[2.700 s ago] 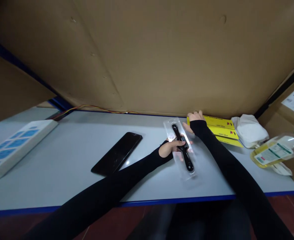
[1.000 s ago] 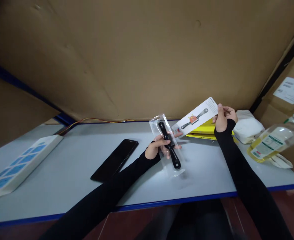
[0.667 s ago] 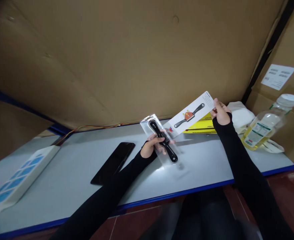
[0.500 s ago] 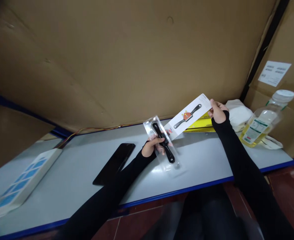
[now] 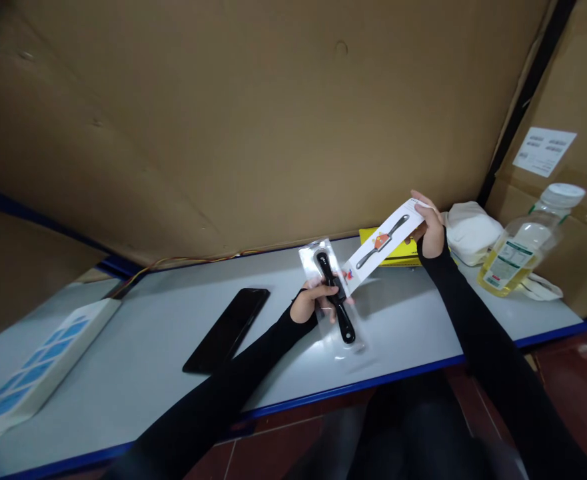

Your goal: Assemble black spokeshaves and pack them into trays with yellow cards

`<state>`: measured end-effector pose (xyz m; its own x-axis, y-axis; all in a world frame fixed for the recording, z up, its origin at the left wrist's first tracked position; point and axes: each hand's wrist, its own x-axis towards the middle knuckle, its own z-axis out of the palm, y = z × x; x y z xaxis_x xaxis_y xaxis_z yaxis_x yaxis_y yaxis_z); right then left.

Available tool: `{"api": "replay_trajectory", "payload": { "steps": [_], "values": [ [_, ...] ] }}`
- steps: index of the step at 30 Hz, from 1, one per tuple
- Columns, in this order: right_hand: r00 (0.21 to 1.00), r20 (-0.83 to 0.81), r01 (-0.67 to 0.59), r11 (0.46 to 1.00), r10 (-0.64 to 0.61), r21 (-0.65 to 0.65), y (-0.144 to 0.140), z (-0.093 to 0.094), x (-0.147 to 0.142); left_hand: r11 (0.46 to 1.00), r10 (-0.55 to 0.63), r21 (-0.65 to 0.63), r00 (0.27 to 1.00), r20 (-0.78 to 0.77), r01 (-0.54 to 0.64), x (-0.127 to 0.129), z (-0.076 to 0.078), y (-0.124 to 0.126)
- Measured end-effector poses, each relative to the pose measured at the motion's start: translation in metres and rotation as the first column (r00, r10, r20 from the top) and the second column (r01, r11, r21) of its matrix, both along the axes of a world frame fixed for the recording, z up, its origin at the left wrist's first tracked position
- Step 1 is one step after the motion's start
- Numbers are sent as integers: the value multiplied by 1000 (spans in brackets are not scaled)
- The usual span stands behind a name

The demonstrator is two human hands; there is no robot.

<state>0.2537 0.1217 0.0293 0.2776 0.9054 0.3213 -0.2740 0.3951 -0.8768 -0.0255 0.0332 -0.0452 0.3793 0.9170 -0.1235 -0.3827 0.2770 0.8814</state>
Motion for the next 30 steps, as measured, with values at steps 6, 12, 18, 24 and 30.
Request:
{"api": "replay_trajectory", "payload": {
  "steps": [6, 12, 18, 24, 30],
  "values": [
    [976, 71, -213, 967, 205, 138, -17, 6, -6, 995, -103, 3, 994, 32, 103, 5, 4, -6],
    [946, 116, -314, 946, 304, 79, -19, 8, -12, 977, -209, -38, 978, 26, 210, 2, 9, -8],
    [998, -48, 41, 999, -41, 5, -4, -5, -16, 890, -452, -85, 892, -14, 449, 1, 16, -18],
    [964, 82, 259, 964, -253, -63, 1, -9, -4, 820, -565, -103, 825, 13, 563, 3, 13, -20],
    [956, 125, 266, 964, -265, 11, 11, -14, 6, 808, -583, -96, 812, 9, 581, -1, 18, -19]
  ]
}}
